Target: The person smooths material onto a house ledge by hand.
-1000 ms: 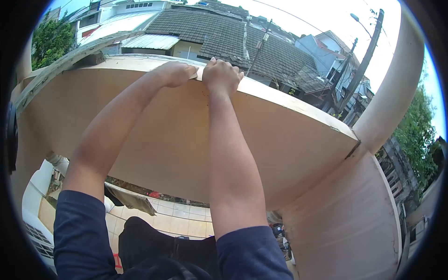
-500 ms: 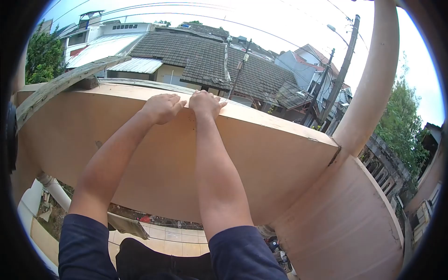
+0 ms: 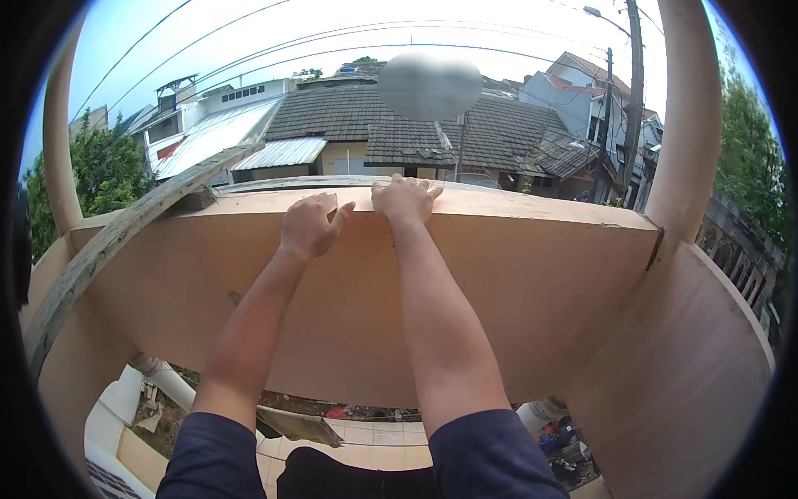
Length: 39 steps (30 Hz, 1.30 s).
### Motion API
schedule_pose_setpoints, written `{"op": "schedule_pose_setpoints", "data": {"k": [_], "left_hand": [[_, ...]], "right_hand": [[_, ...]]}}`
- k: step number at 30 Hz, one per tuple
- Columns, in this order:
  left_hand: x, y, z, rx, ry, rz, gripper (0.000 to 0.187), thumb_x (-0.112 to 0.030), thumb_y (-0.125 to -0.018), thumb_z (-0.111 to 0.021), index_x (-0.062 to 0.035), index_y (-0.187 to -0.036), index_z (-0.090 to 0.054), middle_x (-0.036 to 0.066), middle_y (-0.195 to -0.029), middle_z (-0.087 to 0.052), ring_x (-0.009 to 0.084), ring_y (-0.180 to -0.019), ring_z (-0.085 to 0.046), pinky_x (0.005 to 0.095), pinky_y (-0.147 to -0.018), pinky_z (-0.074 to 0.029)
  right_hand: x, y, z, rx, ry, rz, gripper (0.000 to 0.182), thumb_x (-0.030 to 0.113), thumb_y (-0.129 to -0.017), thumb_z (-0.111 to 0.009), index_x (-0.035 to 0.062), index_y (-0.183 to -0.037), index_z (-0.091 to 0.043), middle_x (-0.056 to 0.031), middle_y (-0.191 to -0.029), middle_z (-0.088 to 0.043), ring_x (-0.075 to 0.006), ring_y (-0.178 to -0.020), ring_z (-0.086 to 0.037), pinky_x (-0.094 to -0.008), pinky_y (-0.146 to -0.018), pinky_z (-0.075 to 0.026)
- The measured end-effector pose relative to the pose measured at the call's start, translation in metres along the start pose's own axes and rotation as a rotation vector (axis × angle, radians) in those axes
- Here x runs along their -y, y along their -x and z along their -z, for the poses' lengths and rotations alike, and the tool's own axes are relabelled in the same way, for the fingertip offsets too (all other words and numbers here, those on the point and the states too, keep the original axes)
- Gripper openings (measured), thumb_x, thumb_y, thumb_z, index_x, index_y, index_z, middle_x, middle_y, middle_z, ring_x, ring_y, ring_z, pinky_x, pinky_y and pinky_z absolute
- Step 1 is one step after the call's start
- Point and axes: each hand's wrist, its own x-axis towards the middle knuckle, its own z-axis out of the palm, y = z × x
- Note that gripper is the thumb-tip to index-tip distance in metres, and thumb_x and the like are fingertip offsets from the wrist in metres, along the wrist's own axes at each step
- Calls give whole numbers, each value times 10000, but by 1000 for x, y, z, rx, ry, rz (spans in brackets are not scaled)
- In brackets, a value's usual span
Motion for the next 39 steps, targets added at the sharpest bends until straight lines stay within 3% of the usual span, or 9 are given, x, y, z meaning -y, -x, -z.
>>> {"op": "schedule_pose_setpoints", "data": {"k": [2, 10, 16, 26, 28, 34, 35, 38, 39], "left_hand": [[-13, 0, 14, 139, 16, 120, 656, -629, -1048, -489, -26, -957, -734, 145, -974, -745, 342, -980, -710, 476, -931, -536], [-11, 8, -4, -41, 33, 72, 781, -686, -1011, -520, 23, -1261, -730, 175, -1221, -760, 321, -1182, -702, 457, -1095, -473], [-9, 6, -12, -75, 44, 69, 734, -669, -989, -557, 7, -1198, -753, 176, -1145, -773, 337, -1109, -719, 473, -1077, -477], [7, 9, -52, -565, 46, -88, 514, -581, -919, -699, -79, -972, -799, 66, -931, -776, 304, -910, -718, 448, -930, -499], [11, 8, -61, -622, 4, -111, 459, -554, -922, -697, -105, -951, -789, 31, -910, -745, 275, -892, -678, 435, -926, -478], [13, 9, -67, -618, -14, -100, 453, -562, -931, -666, -122, -947, -773, 17, -938, -742, 263, -916, -668, 417, -940, -461], [14, 8, -65, -617, -35, -110, 441, -556, -943, -660, -128, -955, -766, 22, -939, -745, 266, -918, -675, 418, -935, -470], [10, 10, -62, -568, -17, -59, 442, -554, -950, -655, -128, -979, -771, 27, -967, -746, 270, -942, -674, 419, -947, -466], [11, 12, -59, -569, -21, -65, 442, -554, -950, -655, -128, -979, -771, 27, -967, -746, 270, -942, -674, 419, -947, -466]], "right_hand": [[0, 3, -3, -31, 72, -2, 650, 565, -1067, -400, 150, -1548, -539, -111, -1573, -553, -338, -1551, -370, -583, -1302, -148], [-3, 7, -4, -49, 61, 23, 629, 532, -1082, -376, 133, -1538, -546, -118, -1556, -565, -358, -1545, -373, -606, -1292, -152], [0, 4, -3, -28, 84, -17, 637, 532, -1076, -390, 129, -1549, -531, -123, -1568, -553, -369, -1546, -369, -600, -1289, -170], [-6, 2, -10, -153, 33, 53, 662, 603, -1059, -411, 169, -1542, -542, -112, -1547, -572, -328, -1522, -408, -562, -1306, -182], [-10, -2, -26, -419, -48, 137, 551, 520, -1057, -452, 99, -1280, -729, -133, -1268, -728, -355, -1339, -581, -571, -1248, -301], [-12, 5, -25, -547, -227, 338, 515, 528, -1032, -513, 110, -1068, -812, -94, -1047, -789, -339, -1065, -708, -506, -1111, -459], [-14, 9, -20, -375, -250, 307, 545, 562, -1040, -491, 132, -1223, -771, -117, -1216, -761, -338, -1228, -657, -511, -1183, -404], [-18, -4, -28, -351, -104, 312, 628, 597, -1045, -463, 121, -1391, -683, -160, -1381, -676, -361, -1403, -525, -542, -1274, -281], [-19, -8, -18, -131, -81, 259, 750, 678, -1044, -408, 163, -1581, -499, -170, -1596, -506, -371, -1567, -319, -562, -1316, -145]]}}
